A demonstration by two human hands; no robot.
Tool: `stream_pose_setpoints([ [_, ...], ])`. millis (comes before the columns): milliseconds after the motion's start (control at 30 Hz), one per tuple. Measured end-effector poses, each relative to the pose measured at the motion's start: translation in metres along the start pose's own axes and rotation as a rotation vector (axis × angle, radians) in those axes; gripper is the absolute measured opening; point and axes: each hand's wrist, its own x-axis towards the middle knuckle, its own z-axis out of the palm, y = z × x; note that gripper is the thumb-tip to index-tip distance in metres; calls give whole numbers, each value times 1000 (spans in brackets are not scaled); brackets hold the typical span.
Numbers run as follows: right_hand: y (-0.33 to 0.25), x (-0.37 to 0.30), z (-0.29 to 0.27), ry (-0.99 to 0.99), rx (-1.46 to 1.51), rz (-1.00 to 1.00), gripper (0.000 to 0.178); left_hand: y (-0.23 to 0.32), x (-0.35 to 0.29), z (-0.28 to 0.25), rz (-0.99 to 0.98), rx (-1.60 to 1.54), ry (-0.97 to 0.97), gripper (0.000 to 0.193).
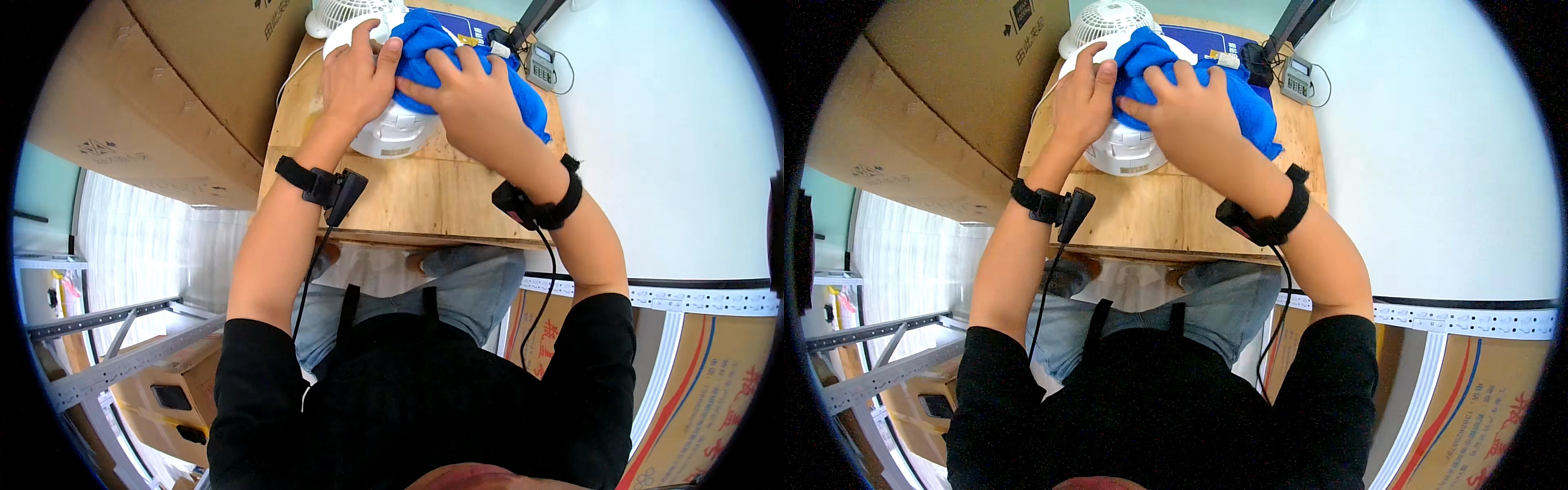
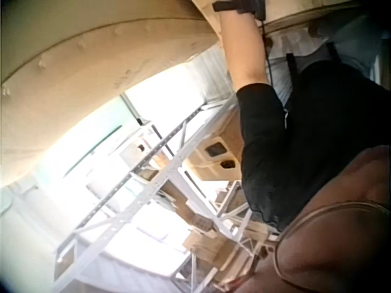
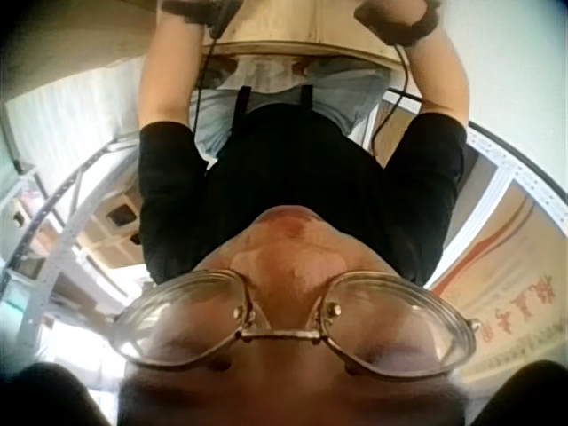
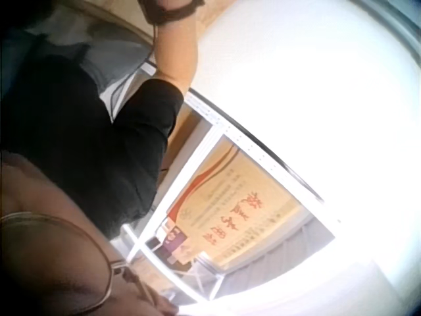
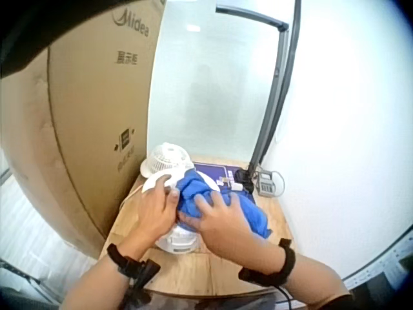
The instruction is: The person uses a screwdriver to fasten screws into the lid of a white bucket-like appliance. They then wipe the lid with a blue cloth and place a white plastic cover on top, securing it by hand.
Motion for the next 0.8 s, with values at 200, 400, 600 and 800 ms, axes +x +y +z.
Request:
stream_pose_setpoints([
  [200,12,30,31,-84,-94,136,50,-2,0,-8,19,-50,-62,56],
  [400,2,21,21,-55,-4,150,47,-18,8,-24,10,-100,-151,48],
  [600,-12,-7,1,74,54,52,37,-84,40,-27,-328,-342,-356,49],
  [800,-27,-17,-6,40,96,147,40,-62,28,-17,-459,-538,-302,50],
])
